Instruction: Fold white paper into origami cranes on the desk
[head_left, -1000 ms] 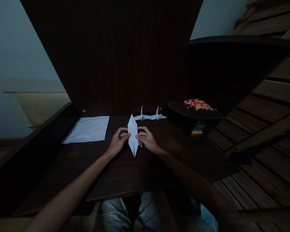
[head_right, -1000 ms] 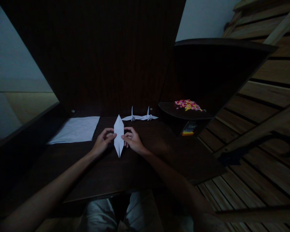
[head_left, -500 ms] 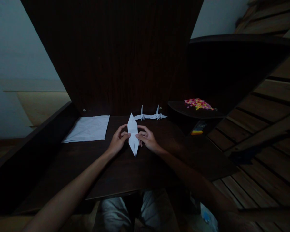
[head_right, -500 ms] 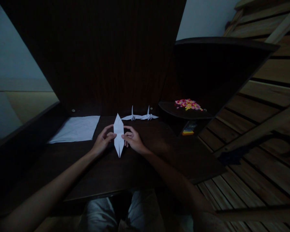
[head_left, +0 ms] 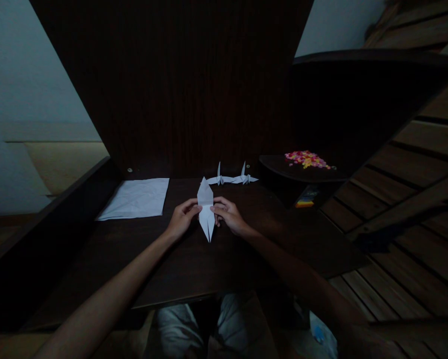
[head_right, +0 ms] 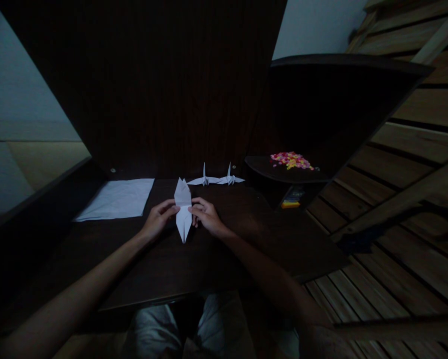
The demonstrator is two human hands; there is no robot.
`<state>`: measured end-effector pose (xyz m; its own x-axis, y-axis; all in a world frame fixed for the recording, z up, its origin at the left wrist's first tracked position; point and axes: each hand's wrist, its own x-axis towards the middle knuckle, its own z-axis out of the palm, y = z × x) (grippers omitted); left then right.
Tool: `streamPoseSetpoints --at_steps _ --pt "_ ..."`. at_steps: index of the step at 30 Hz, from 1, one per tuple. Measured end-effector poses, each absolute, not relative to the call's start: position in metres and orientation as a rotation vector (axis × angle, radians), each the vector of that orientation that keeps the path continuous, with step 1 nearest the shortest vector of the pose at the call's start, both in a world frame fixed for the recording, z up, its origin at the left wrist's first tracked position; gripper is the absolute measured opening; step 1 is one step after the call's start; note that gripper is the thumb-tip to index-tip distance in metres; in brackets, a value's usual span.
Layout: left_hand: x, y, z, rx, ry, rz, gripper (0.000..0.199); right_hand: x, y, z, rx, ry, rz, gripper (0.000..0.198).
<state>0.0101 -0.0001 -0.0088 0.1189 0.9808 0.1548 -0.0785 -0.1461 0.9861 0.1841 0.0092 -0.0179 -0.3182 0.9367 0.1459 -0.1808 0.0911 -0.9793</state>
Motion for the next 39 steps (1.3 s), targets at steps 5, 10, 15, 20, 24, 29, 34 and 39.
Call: streamPoseSetpoints --at_steps 5,10,15,20,24,29,34,39 --pt "0.011 0.000 -0.009 1.278 0.975 1.271 0.025 0.184 0.009 -0.017 -0.806 -1.316 1.448 0.028" --pt "0.010 -0.004 -0.003 1.286 0.973 1.241 0.020 0.185 0.010 -0.017 -0.792 -1.315 1.447 0.022" --pt "0.010 -0.005 -0.002 1.249 0.955 1.244 0.020 0.187 0.009 -0.015 -0.801 -1.284 1.457 0.021" --pt "0.012 -0.005 -0.001 1.147 0.888 1.254 0.021 0.187 0.009 -0.017 -0.802 -1.271 1.448 0.018" --pt "0.014 -0.007 0.003 1.066 0.821 1.254 0.027 0.186 0.011 -0.018 -0.787 -1.282 1.362 0.013" --pt "0.015 -0.009 0.001 1.173 0.923 1.266 0.022 0.188 0.010 -0.017 -0.799 -1.267 1.397 0.013" --pt "0.012 -0.007 -0.004 1.299 0.952 1.252 0.026 0.189 0.007 -0.014 -0.797 -1.272 1.434 0.017" --pt "0.011 -0.005 -0.006 1.354 0.956 1.269 0.032 0.186 0.005 -0.012 -0.816 -1.358 1.333 0.021"
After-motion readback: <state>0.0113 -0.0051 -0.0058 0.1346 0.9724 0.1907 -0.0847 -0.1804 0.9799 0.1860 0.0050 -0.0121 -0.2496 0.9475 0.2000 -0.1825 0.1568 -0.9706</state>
